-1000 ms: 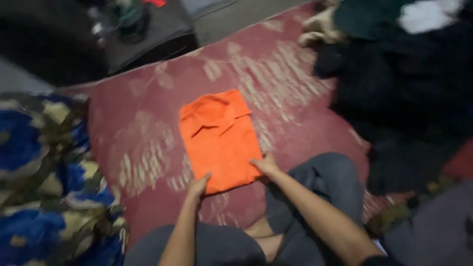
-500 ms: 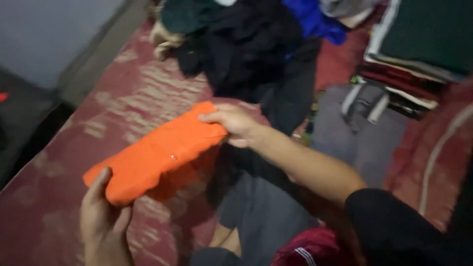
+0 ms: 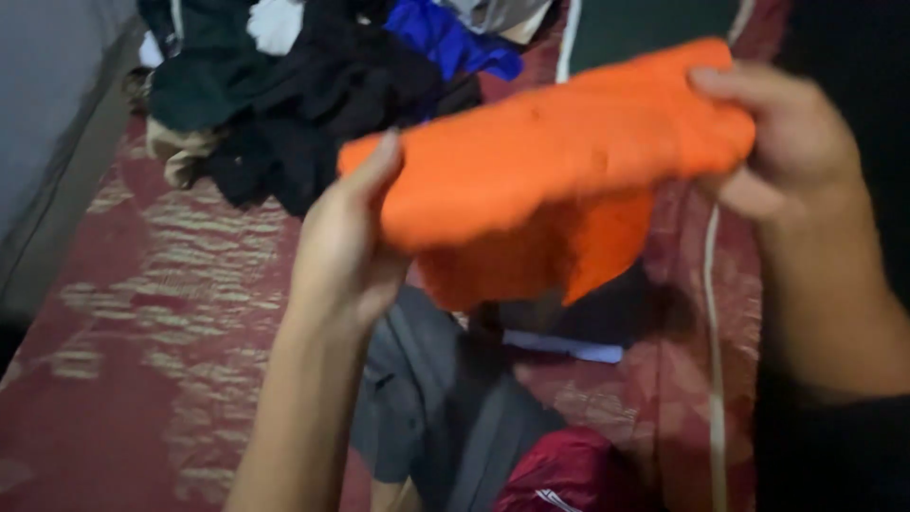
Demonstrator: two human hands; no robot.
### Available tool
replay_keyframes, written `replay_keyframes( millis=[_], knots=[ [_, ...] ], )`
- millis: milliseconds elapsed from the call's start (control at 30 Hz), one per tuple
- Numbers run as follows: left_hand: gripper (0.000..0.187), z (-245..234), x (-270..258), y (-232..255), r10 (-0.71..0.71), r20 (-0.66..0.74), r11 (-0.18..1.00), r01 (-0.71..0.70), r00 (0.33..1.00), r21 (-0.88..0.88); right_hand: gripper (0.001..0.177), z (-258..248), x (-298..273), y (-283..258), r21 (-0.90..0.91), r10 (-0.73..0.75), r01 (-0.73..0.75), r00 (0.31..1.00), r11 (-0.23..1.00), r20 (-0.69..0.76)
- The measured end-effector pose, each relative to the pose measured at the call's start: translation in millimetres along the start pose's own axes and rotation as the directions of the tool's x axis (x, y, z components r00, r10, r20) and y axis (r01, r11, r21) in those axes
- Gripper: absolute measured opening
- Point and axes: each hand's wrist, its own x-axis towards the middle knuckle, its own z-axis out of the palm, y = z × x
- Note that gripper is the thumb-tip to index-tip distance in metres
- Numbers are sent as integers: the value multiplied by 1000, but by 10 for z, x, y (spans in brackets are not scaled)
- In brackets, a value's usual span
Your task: The person is folding an orange and a blue long-sleeved shirt on a bed.
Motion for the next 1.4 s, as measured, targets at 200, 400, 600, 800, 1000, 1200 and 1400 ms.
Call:
replay_keyframes(
  millis=[200,400,600,800,1000,1200,1400],
  knots=[
    [39,315,1358,-407,-69,165,998,69,984,2,35,-333,43,-549,-10,-49,49,999,999,3],
    [39,156,1271,-996,-57,84,967,34,995,254,28,-944,-665,36,-285,-269,214,948,934,-168],
    [33,-1607,1219,-2773,-193,-270,717,323,943,618,29,-1761,-1148,2186,-371,11,-327,762,869,-648],
    [42,-2533,1157,-3867,-152,-378,306,407,913,861,35,-2207,-1651,3341,-395,108,-548,673,737,-732],
    [64,-2221,885,-3763,38,-247,-85,250,968,965,53,-1778,-1464,3063,-511,77,-747,592,425,-802],
    [74,-1412,486,-3667,259,239,-270,-167,936,948,63,-1232,-866,3015,-951,-431,-274,883,-147,-188],
    [74,-1575,532,-4225,158,154,-207,-120,975,971,70,-1691,-580,3671,-887,-289,-170,956,-428,-44]
  ],
)
